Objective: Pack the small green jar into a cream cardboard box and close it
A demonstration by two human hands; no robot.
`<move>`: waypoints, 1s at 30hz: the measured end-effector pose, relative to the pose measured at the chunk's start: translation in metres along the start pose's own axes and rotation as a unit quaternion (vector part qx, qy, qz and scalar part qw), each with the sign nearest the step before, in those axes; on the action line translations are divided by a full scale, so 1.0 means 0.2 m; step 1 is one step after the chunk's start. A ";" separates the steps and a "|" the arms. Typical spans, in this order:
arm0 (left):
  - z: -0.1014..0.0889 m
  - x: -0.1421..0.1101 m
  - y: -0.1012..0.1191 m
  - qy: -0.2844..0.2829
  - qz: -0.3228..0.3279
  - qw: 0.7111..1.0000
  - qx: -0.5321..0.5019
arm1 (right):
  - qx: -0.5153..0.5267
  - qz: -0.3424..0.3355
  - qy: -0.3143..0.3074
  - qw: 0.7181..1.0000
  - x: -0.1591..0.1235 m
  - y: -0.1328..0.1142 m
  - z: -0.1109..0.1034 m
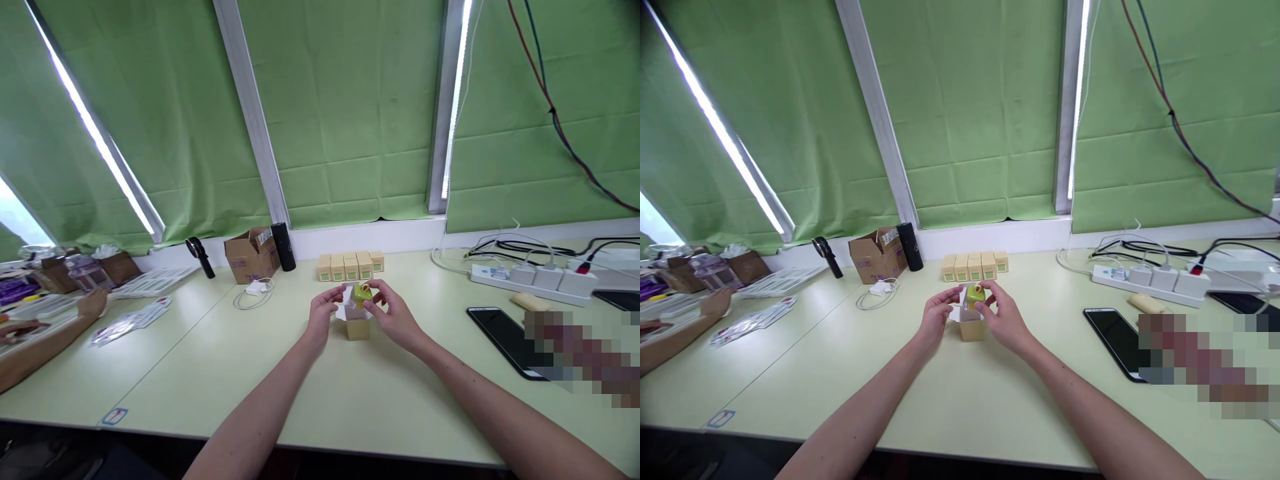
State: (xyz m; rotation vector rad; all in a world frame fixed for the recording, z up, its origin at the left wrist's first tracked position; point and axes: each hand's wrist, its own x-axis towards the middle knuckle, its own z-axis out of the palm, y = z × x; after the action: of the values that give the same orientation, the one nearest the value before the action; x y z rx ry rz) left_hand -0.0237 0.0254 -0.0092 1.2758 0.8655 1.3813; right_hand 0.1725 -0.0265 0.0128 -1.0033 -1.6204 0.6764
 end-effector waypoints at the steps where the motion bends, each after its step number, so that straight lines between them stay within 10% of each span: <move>1: 0.00 0.00 0.00 0.000 0.000 1.000 0.002 | -0.003 0.000 -0.005 1.000 0.00 0.00 0.00; 30: 0.02 -0.01 0.02 0.013 -0.008 1.000 -0.008 | -0.093 -0.034 -0.043 0.994 -0.01 0.01 0.03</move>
State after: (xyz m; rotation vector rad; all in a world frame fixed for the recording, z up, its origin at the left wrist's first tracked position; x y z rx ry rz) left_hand -0.0214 0.0213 -0.0052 1.2393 0.8798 1.3920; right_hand 0.1686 -0.0271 0.0081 -1.0595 -1.8118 0.5360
